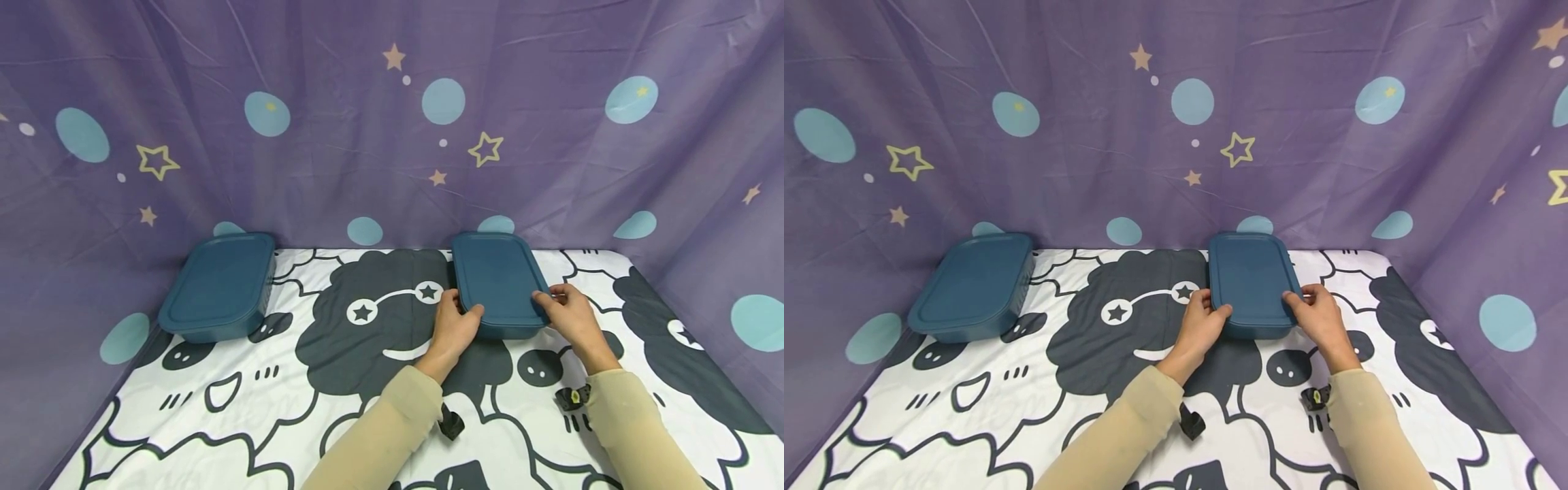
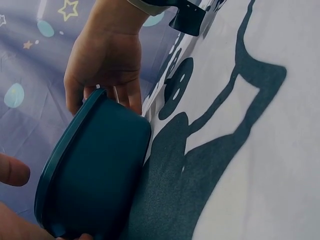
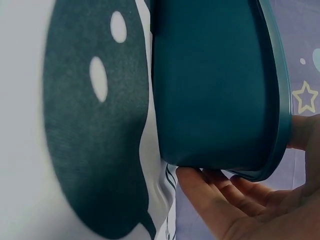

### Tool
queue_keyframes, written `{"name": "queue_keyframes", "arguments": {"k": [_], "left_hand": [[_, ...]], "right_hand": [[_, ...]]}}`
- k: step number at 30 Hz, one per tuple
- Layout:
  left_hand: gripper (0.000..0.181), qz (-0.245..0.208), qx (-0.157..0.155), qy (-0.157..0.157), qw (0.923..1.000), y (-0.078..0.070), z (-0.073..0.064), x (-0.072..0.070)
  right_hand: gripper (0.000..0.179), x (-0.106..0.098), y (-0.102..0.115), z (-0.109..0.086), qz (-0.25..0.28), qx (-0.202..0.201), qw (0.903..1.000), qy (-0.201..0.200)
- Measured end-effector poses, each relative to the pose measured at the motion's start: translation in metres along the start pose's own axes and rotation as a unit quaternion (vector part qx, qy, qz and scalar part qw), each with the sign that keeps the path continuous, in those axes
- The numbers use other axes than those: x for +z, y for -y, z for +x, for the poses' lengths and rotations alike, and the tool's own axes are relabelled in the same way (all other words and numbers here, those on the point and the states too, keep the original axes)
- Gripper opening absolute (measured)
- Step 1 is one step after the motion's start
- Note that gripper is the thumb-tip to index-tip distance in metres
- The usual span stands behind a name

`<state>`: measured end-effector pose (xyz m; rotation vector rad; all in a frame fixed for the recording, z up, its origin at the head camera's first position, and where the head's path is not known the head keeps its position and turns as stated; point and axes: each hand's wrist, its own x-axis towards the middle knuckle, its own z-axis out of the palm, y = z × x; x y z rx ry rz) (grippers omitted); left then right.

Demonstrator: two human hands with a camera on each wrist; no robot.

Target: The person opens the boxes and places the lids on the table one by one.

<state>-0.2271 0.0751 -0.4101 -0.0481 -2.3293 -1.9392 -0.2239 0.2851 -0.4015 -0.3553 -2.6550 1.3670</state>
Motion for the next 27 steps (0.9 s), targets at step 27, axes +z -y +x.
{"name": "queue_keyframes", "arguments": {"k": [27], "left_hand": [[0.045,-0.013,0.008,0.011,0.9998,0.002,0.001,-0.0001]], "right_hand": [[0.065,-0.003,0.0042,-0.0023,0.005,0.014,0.9996,0.023]]}}
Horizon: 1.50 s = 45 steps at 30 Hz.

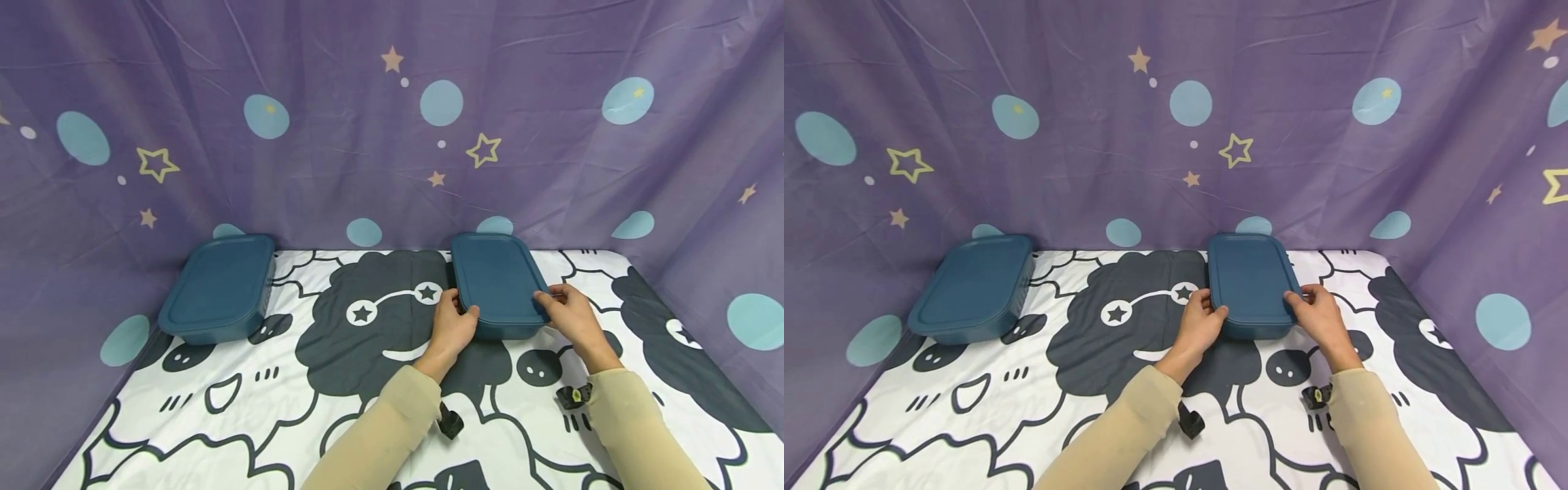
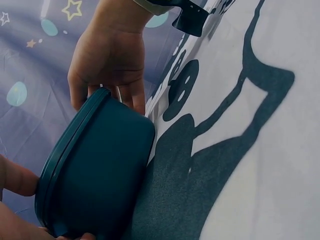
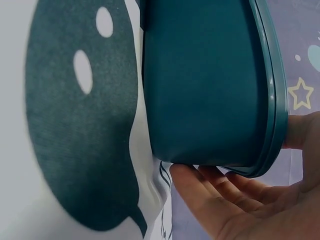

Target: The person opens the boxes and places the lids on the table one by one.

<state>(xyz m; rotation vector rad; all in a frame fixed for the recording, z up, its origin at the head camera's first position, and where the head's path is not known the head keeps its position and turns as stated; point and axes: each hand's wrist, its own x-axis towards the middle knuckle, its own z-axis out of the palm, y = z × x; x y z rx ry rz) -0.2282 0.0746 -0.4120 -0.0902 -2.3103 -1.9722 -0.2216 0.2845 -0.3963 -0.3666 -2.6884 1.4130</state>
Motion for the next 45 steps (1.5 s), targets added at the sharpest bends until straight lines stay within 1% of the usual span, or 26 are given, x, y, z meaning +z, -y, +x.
{"name": "queue_keyframes", "arguments": {"k": [3,9,14,16,19,23,27,30,33,38,42,45], "left_hand": [[0.045,-0.002,0.004,0.001,1.0,0.0007,0.0003,-0.0004],[0.044,-0.009,-0.001,0.0,1.0,-0.0003,0.0,0.0],[0.047,-0.022,-0.005,-0.004,0.9997,-0.0009,-0.0005,0.0003],[0.05,-0.026,-0.013,-0.004,0.9996,-0.0009,-0.0001,0.0001],[0.05,-0.019,-0.02,-0.004,0.9996,-0.0011,0.0004,-0.0009],[0.046,-0.012,-0.011,0.003,0.9999,-0.0015,-0.0001,-0.001],[0.045,-0.023,-0.009,0.009,0.9997,-0.0016,-0.0006,-0.0004],[0.046,-0.027,-0.009,0.005,0.9996,-0.0021,-0.0002,-0.0006],[0.046,-0.02,-0.003,0.001,0.9998,-0.003,-0.0003,-0.001],[0.045,0.008,0.011,-0.007,0.9999,-0.0034,-0.0015,-0.0015],[0.046,0.023,0.018,-0.01,0.9995,-0.0031,-0.0019,-0.0009],[0.048,0.028,0.016,-0.01,0.9994,-0.0038,-0.0026,-0.0004]], "right_hand": [[0.064,0.0001,-0.0006,0.0006,0.005,-0.005,1.0,-0.004],[0.059,-0.0009,-0.0026,0.0014,0.02,-0.019,0.9995,-0.016],[0.057,-0.001,-0.0028,0.001,0.024,-0.023,0.9992,-0.022],[0.058,-0.0006,-0.003,0.0017,0.025,-0.022,0.9992,-0.022],[0.061,-0.0001,-0.0022,0.0019,0.02,-0.017,0.9995,-0.017],[0.064,-0.0006,-0.0012,0.0005,0.005,-0.008,0.9999,-0.005],[0.063,-0.001,-0.0023,0.0,0.002,-0.01,0.9999,-0.002],[0.063,-0.0005,-0.0029,0.0006,0.006,-0.015,0.9999,-0.005],[0.062,0.0004,-0.0032,0.0016,0.006,-0.011,0.9998,-0.013],[0.061,0.0011,-0.003,0.0021,0.005,-0.001,0.9999,-0.015],[0.061,0.0007,-0.0032,0.0016,0.007,-0.009,0.9999,-0.01],[0.06,0.0003,-0.0026,0.0011,0.005,-0.012,0.9999,-0.01]]}}
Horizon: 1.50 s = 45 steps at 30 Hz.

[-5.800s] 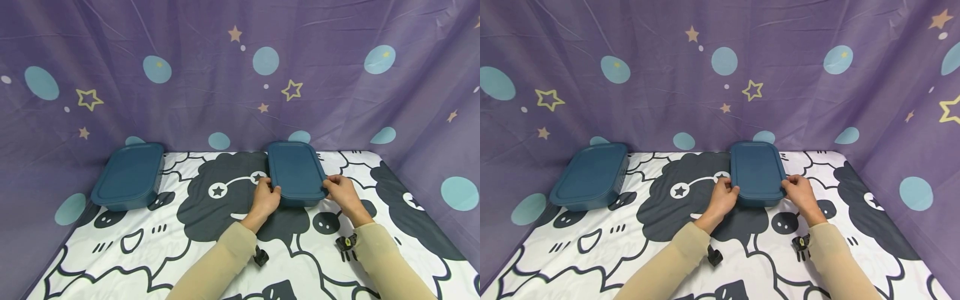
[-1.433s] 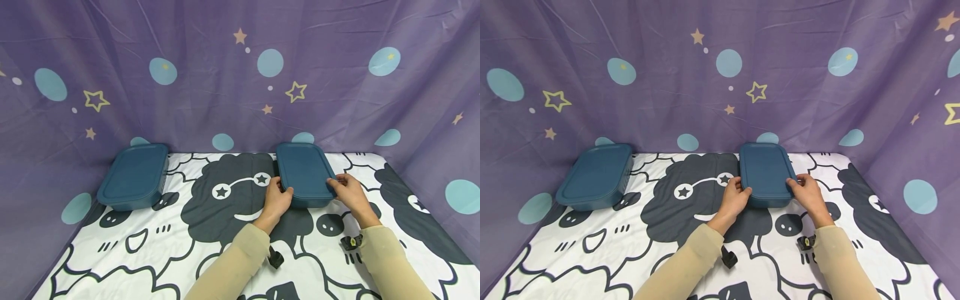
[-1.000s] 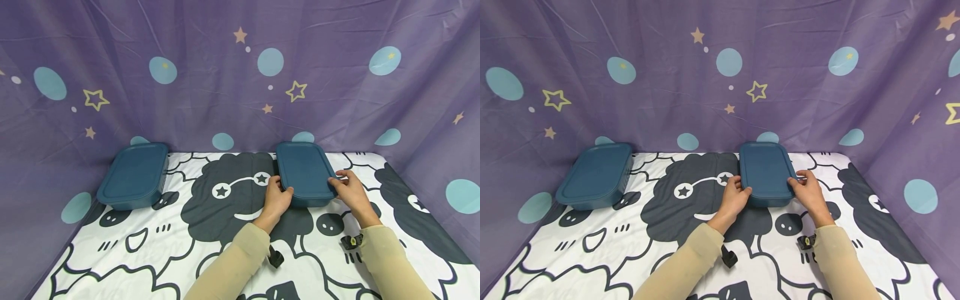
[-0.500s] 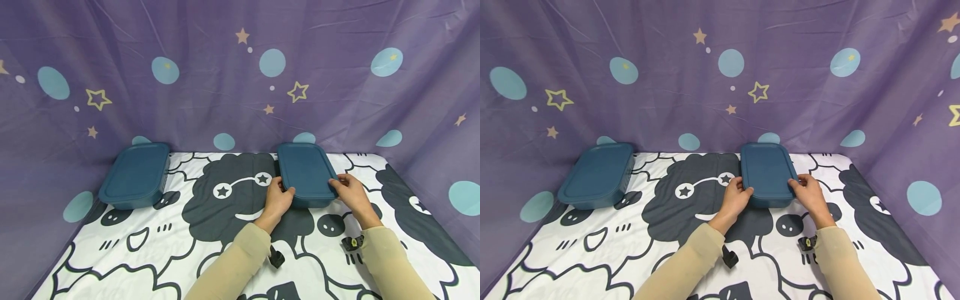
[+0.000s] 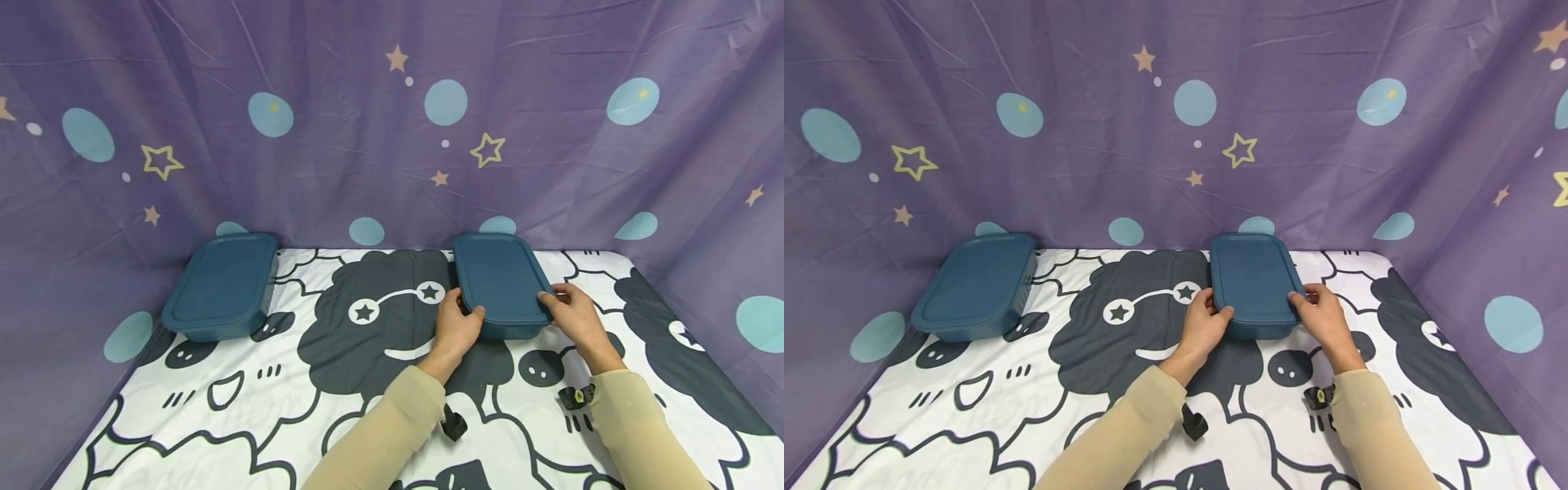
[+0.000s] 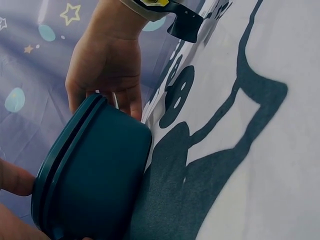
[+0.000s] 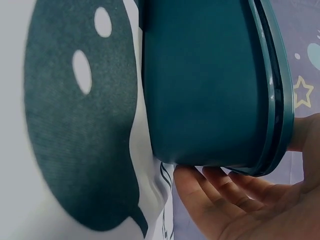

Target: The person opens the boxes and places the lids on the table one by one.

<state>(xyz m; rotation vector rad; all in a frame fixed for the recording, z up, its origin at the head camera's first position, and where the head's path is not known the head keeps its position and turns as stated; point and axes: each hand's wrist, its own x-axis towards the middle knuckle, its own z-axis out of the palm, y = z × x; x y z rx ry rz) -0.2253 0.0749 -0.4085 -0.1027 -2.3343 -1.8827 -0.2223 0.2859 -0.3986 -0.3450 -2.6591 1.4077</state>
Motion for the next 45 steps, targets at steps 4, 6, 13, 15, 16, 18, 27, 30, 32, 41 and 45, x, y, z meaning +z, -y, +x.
{"name": "queue_keyframes", "arguments": {"k": [4,6,13,15,16,18,27,30,32,41,45], "left_hand": [[0.05,-0.005,0.0,-0.002,1.0,-0.0001,0.0001,0.0002],[0.05,-0.015,0.001,-0.003,0.9999,-0.0002,0.0003,0.0002],[0.051,-0.063,-0.011,-0.004,0.9979,-0.0007,-0.0003,0.0019],[0.05,-0.082,-0.019,-0.007,0.9964,-0.0002,0.0002,0.0029],[0.049,-0.09,-0.023,-0.008,0.9957,-0.0003,0.0006,0.003],[0.047,-0.107,-0.037,-0.013,0.9935,-0.0005,0.001,0.0033],[0.043,-0.141,-0.073,-0.036,0.9867,-0.0023,0.0035,0.0038],[0.04,-0.133,-0.082,-0.036,0.987,-0.002,0.0038,0.0028],[0.036,-0.125,-0.092,-0.038,0.9872,-0.0015,0.0043,0.0022],[0.026,-0.117,-0.104,-0.042,0.9868,-0.0002,0.0055,0.0016],[0.025,-0.124,-0.103,-0.044,0.9859,-0.0013,0.0047,0.0009]], "right_hand": [[0.06,-0.0003,-0.0004,0.0004,-0.002,-0.003,1.0,-0.003],[0.06,-0.0003,-0.0011,0.0007,-0.003,-0.005,1.0,-0.004],[0.063,-0.0001,-0.0012,0.0005,-0.006,0.004,0.9999,-0.008],[0.064,-0.0002,-0.0013,0.0006,-0.008,0.003,0.9999,-0.008],[0.064,-0.0004,-0.0009,0.0003,-0.008,0.004,0.9999,-0.008],[0.063,-0.0003,-0.0003,-0.0003,-0.006,0.006,0.9999,-0.008],[0.062,-0.0006,-0.0013,-0.0017,-0.009,0.005,1.0,-0.001],[0.061,0.0001,-0.0015,-0.0012,-0.013,0.006,0.9999,0.002],[0.061,0.0005,-0.0015,-0.0008,-0.014,0.007,0.9999,0.005],[0.063,0.0016,-0.0006,-0.0001,-0.025,0.009,0.9995,0.018],[0.065,0.0012,0.0003,-0.0006,-0.035,0.003,0.9993,0.01]]}}
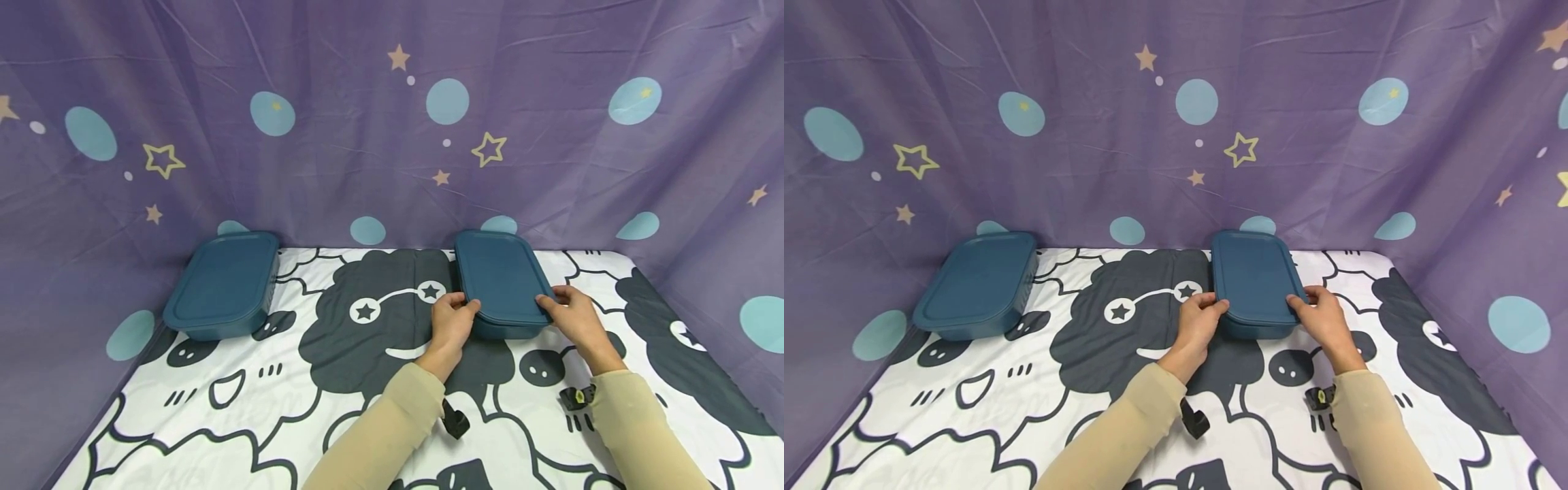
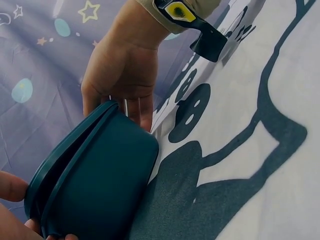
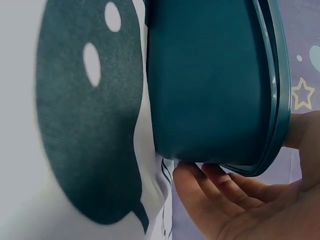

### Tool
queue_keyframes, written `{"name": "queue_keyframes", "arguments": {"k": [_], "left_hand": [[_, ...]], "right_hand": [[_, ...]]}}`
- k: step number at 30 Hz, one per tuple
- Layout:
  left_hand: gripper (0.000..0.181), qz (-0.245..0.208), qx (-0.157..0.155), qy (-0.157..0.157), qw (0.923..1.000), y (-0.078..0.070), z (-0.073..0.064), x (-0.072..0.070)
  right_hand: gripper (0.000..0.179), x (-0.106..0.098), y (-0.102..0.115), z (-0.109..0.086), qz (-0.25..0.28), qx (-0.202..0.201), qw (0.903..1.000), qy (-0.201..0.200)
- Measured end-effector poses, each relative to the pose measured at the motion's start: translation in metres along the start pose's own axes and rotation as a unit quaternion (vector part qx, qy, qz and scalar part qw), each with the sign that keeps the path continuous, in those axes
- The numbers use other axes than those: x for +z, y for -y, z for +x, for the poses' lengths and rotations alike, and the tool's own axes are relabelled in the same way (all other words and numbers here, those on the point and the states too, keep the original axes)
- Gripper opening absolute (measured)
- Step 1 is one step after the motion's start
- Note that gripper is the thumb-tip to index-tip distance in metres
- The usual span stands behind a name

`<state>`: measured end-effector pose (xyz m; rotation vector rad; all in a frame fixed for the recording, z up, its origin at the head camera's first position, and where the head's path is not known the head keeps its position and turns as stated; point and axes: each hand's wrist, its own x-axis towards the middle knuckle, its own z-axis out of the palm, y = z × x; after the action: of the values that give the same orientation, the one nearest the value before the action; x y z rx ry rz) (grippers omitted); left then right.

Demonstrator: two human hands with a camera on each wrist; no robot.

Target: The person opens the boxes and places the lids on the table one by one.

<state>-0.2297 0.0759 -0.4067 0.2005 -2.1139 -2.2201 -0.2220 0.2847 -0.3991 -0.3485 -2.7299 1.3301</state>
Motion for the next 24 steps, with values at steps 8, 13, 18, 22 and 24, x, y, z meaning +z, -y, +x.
{"name": "queue_keyframes", "arguments": {"k": [8,13,18,22,24], "left_hand": [[0.023,0.0,0.001,-0.003,1.0,-0.001,0.0,0.001],[0.022,0.002,-0.003,-0.002,1.0,-0.002,-0.001,0.0],[0.023,0.0,-0.003,-0.001,1.0,-0.002,0.0,0.0],[0.022,-0.005,0.003,-0.001,1.0,-0.002,-0.001,-0.001],[0.022,-0.008,0.003,0.0,1.0,-0.002,-0.001,-0.001]], "right_hand": [[0.058,-0.003,0.005,-0.005,-0.024,-0.041,0.9975,-0.053],[0.046,-0.002,0.008,-0.007,-0.039,-0.08,0.9921,-0.089],[0.032,0.0,0.012,-0.01,-0.046,-0.133,0.9813,-0.131],[0.023,0.002,0.019,-0.015,-0.049,-0.162,0.9741,-0.15],[0.02,0.003,0.022,-0.018,-0.058,-0.18,0.9699,-0.154]]}}
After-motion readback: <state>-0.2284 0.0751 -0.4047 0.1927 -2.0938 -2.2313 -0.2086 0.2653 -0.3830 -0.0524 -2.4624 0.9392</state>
